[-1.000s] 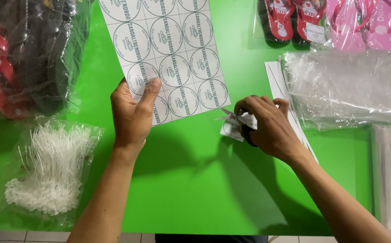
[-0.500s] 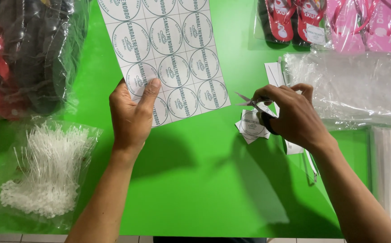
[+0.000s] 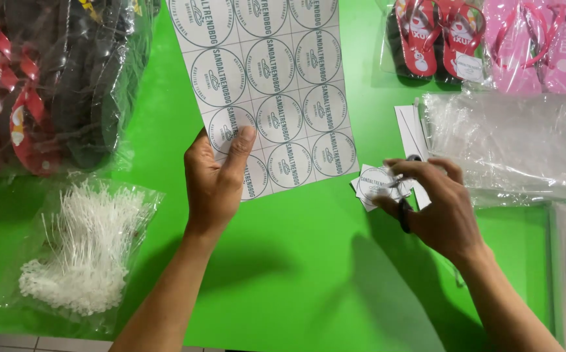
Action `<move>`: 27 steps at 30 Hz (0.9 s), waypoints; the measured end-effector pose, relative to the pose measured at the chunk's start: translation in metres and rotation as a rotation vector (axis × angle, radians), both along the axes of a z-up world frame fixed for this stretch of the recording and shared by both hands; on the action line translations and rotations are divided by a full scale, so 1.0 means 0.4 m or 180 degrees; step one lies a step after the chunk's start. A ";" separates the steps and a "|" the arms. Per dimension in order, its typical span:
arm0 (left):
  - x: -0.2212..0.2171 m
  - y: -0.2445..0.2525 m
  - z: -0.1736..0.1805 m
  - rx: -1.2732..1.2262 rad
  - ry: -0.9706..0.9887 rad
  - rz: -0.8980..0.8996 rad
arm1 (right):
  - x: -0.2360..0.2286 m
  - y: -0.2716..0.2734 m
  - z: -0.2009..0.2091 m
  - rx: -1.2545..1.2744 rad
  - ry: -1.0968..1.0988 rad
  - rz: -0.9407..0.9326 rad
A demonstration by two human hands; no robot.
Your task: The person uses scissors to cut circular stickers from a printed sheet on a green table. They hold the sheet with one hand and carefully cut around the circular outlines, separating individual stickers from the surrounding paper.
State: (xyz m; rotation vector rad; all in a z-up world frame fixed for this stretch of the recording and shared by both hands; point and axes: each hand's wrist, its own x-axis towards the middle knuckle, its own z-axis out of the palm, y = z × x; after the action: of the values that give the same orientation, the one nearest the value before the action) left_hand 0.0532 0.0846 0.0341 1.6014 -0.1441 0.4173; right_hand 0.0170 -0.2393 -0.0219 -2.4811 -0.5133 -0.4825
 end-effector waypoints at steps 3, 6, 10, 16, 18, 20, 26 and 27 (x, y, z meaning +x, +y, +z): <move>-0.016 -0.012 0.013 -0.0051 -0.0061 0.0106 | -0.069 0.083 0.052 0.1594 0.0965 -0.0252; -0.020 -0.028 -0.068 -0.0036 -0.0156 0.0367 | -0.099 0.126 0.033 0.1333 0.1839 -0.0043; -0.045 -0.051 -0.056 0.0206 -0.0265 0.0482 | -0.115 0.181 0.054 0.1540 0.2212 0.0336; -0.073 -0.079 -0.066 0.0710 -0.0189 0.0464 | -0.131 0.185 0.030 0.1741 0.1717 0.0621; -0.083 -0.086 -0.063 0.0669 -0.0151 0.0311 | -0.139 0.181 0.015 0.1919 0.1792 0.0545; -0.085 -0.091 -0.066 0.0692 -0.0103 0.0259 | -0.139 0.176 0.010 0.1939 0.1732 0.0577; -0.089 -0.101 -0.072 0.0661 -0.0022 0.0162 | -0.142 0.173 0.006 0.2275 0.1783 0.0643; -0.091 -0.102 -0.073 0.0669 -0.0027 0.0150 | -0.145 0.173 0.005 0.2318 0.1800 0.0631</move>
State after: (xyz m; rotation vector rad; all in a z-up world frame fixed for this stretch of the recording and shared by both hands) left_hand 0.0167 0.0439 0.0048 1.8127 -0.1611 0.4574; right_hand -0.0409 -0.1699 -0.0200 -1.7255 -0.2737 0.1165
